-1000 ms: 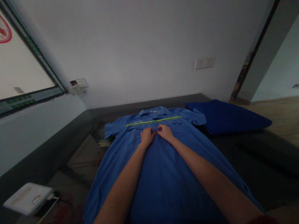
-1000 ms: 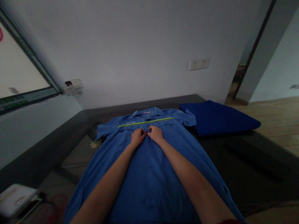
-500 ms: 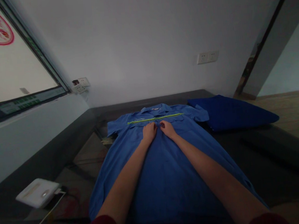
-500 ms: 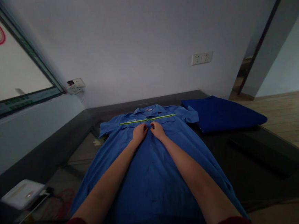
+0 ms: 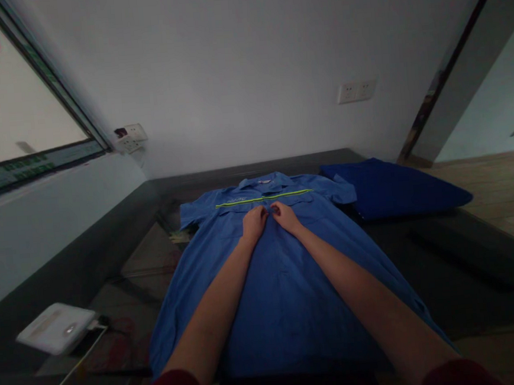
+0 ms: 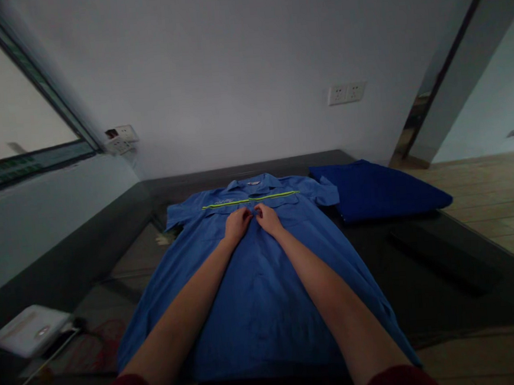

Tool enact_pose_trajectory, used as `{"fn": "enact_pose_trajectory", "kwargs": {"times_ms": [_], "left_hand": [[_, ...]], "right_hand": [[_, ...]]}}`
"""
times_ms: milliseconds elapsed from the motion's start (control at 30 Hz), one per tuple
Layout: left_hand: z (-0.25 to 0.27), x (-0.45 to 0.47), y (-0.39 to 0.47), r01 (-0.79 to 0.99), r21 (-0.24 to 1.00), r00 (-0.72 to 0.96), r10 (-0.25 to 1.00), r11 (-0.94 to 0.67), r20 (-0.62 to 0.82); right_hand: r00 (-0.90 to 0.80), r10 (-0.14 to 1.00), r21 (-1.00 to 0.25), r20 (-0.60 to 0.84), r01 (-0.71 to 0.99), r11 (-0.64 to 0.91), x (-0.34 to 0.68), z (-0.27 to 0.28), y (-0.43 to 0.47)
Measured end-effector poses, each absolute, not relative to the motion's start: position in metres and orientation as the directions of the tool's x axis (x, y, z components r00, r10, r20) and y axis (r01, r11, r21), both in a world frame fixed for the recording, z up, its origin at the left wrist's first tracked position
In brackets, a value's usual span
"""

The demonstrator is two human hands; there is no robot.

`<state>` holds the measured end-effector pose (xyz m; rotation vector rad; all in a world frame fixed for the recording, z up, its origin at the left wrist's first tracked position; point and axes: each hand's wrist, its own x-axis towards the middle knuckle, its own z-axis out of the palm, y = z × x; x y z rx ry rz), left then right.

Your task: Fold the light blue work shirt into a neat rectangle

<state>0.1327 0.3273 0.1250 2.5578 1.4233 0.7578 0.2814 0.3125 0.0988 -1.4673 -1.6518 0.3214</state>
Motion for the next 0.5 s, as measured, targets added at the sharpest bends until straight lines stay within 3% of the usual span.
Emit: {"fn": "enact_pose_trajectory", "kwargs": {"times_ms": [300,500], "left_hand": [[0.122,0.132,0.332,0.752,0.378,0.401,0.830,-0.540,0.387],[0.121,0.132,0.333,0.742,0.408,0.386,0.837,-0.531,0.388]], "right_hand": [[0.008,0.921,-0.717,0.389,0.630,0.297,0.292,0.108,0.323],[0.011,0.907,-0.658,0.421,0.692,0.297,0.296,0.112,0.321]]}}
